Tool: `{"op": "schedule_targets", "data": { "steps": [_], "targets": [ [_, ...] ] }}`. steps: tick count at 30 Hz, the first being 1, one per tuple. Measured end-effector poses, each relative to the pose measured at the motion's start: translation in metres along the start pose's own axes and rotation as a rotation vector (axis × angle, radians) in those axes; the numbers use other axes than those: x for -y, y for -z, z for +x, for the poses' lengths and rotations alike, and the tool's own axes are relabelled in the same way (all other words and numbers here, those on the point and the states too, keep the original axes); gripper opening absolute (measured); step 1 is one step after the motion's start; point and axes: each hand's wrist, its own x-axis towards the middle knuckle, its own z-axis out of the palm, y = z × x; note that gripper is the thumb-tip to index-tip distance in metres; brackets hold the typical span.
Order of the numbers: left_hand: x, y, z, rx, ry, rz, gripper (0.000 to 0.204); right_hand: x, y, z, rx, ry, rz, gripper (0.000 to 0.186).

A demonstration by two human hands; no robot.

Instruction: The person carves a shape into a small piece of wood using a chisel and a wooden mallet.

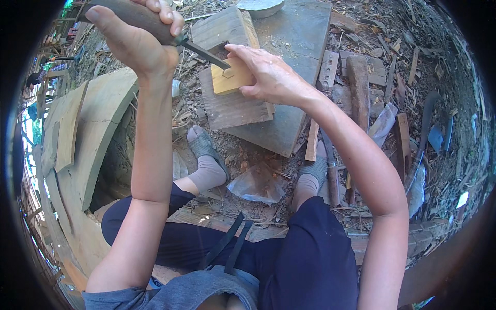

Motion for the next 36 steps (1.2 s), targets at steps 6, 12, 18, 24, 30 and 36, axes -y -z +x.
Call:
{"op": "schedule_targets", "data": {
  "steps": [6, 12, 18, 24, 30, 36],
  "targets": [
    [-0.003, -0.005, -0.003, -0.064, 0.088, 0.01, 0.057, -0.001, 0.001, -0.002, 0.023, -0.025, 0.006, 0.079],
    [0.0, 0.003, -0.001, -0.052, 0.07, -0.045, 0.055, -0.003, -0.001, -0.003, 0.017, -0.019, 0.0, 0.079],
    [0.019, 0.017, 0.0, -0.099, -0.132, -0.032, 0.043, 0.0, -0.002, 0.0, 0.035, -0.042, 0.004, 0.079],
    [0.012, 0.001, -0.019, -0.032, -0.212, 0.093, 0.018, -0.001, 0.002, 0.001, 0.06, -0.036, 0.019, 0.08],
    [0.014, -0.007, -0.026, -0.069, -0.185, 0.195, 0.016, -0.003, 0.01, -0.024, -0.102, -0.047, 0.027, 0.075],
    [0.022, -0.001, -0.019, -0.015, -0.145, 0.192, 0.021, -0.094, 0.021, -0.166, -0.589, -0.651, -0.545, 0.067]
  ]
}}
